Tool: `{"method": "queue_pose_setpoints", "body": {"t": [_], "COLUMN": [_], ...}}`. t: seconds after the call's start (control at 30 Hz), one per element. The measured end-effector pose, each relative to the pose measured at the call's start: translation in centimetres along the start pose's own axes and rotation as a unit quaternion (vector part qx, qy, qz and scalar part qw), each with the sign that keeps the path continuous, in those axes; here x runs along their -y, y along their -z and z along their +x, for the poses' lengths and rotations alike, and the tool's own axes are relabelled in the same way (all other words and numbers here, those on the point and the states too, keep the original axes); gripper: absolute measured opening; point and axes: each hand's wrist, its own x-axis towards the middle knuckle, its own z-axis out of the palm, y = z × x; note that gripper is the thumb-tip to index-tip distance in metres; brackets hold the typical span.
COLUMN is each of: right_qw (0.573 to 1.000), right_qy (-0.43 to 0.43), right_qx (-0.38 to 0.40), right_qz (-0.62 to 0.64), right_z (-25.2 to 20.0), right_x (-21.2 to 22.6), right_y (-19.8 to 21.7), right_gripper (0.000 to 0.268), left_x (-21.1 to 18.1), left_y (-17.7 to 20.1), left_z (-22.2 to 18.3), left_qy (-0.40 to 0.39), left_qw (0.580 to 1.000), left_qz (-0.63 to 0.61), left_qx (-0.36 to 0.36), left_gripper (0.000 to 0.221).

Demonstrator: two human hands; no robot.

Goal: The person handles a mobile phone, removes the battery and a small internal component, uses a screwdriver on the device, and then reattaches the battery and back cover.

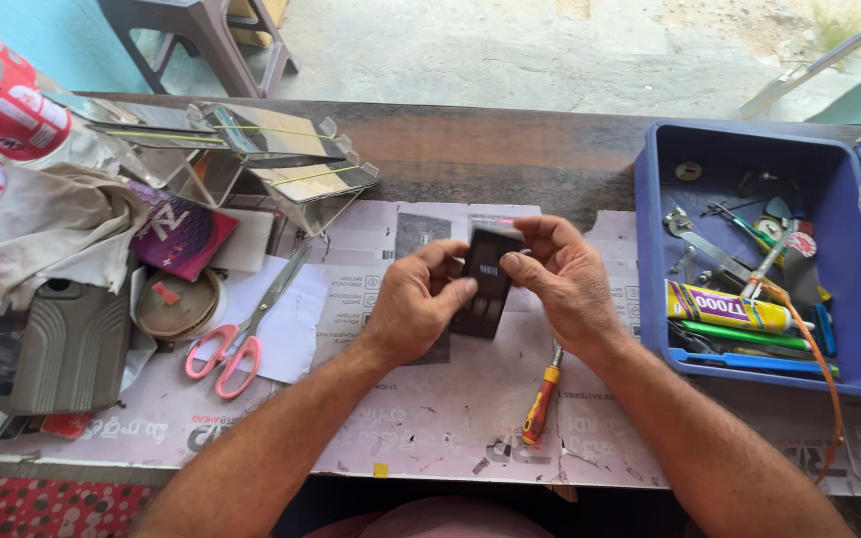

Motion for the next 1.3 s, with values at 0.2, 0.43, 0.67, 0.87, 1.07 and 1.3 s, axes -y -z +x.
{"method": "queue_pose_setpoints", "body": {"t": [0.2, 0.43, 0.67, 0.87, 1.07, 1.3], "right_qw": [0.993, 0.981, 0.854, 0.879, 0.841, 0.933], "right_qy": [-0.109, -0.002, 0.294, 0.232, 0.311, 0.069], "right_qx": [0.029, 0.010, 0.107, 0.044, 0.056, 0.014], "right_qz": [-0.047, -0.194, -0.415, -0.413, -0.439, -0.352], "right_z": [-0.4, -1.0, -2.9, -2.5, -2.3, -1.3], "right_x": [-0.6, 0.2, 2.1, 2.8, 3.0, 1.4], "right_y": [-0.1, -1.7, -4.5, -4.5, -3.9, -1.6], "right_gripper": [0.031, 0.036, 0.054, 0.062, 0.072, 0.055], "left_x": [1.2, 1.1, 1.0, 1.2, 0.8, -0.1], "left_y": [0.4, 0.3, 0.3, 0.5, 0.9, 1.3], "left_z": [0.5, 0.4, -0.1, -0.2, 0.0, 0.2], "left_qy": [-0.020, -0.016, 0.069, 0.104, 0.138, 0.210], "left_qw": [0.993, 0.997, 0.968, 0.938, 0.931, 0.935], "left_qz": [-0.069, -0.043, -0.239, -0.324, -0.329, -0.245], "left_qx": [-0.099, -0.060, 0.046, 0.068, 0.072, 0.149], "left_gripper": [0.023, 0.036, 0.050, 0.063, 0.058, 0.060]}}
